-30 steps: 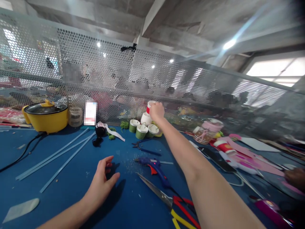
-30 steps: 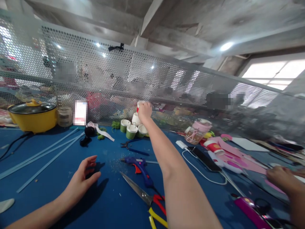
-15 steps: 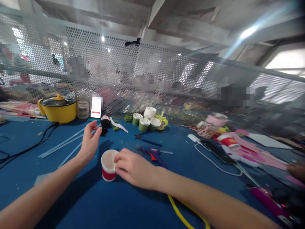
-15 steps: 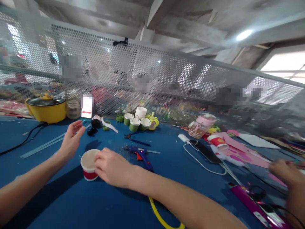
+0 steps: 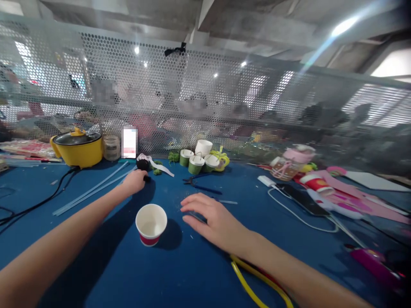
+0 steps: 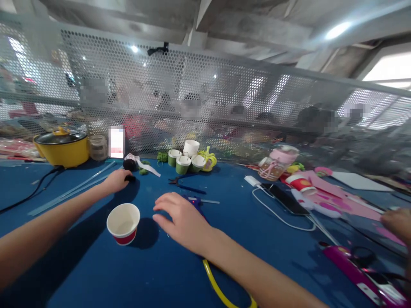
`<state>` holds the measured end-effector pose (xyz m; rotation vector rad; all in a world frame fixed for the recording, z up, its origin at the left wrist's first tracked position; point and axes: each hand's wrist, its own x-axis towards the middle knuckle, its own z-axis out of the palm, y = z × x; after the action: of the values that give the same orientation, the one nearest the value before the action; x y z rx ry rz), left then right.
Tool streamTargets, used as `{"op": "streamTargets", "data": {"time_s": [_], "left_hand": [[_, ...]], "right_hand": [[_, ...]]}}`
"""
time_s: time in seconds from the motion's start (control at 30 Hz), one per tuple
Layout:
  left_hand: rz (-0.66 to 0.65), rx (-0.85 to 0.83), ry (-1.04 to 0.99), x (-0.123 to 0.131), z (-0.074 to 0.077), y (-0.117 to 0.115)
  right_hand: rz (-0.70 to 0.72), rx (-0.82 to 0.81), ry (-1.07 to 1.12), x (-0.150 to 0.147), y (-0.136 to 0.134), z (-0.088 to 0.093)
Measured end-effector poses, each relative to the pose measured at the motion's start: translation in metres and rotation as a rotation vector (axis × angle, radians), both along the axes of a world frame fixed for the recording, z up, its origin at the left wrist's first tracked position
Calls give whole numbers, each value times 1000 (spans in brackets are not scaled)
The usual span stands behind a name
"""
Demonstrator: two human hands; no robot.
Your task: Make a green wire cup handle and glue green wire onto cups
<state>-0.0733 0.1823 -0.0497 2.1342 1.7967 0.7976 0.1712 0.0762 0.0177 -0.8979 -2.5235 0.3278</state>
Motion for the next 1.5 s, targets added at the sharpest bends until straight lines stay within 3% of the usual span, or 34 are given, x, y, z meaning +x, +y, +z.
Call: {"op": "streamTargets", "data": {"time_s": [0.13,0.3,0.4,0.53,0.63,0.77,0.9,1.03,1.13,1.33,1.5], "left_hand": [[-181,-15,30,21,16,0],[-315,-26,61,41,22,10],[-285,1,114,31,25,28],[-185,85,243,15,28,57],[-228,83,342,22,22,70],[-259,41,414,46,12,78],[-154,22,354,46,22,90],[121,45,192,17,49,107],[274,0,44,-4,60,118],[362,-96,-234,-17,48,124],[423,-37,-305,-24,39,114]], "right_hand": [[-221,-70,-107,-12,44,-13],[-221,-21,-323,-41,95,-24],[-297,-51,-401,-47,120,-22],[-509,-56,-484,-46,155,-17],[-615,-50,-526,-52,175,-19],[-620,-44,-558,-64,192,-24],[-585,-51,-580,-65,206,-25],[-493,-48,-589,-60,213,-30],[-375,-26,-576,-64,212,-37],[-217,18,-545,-96,206,-46],[-268,-41,-609,-116,209,-47]]}}
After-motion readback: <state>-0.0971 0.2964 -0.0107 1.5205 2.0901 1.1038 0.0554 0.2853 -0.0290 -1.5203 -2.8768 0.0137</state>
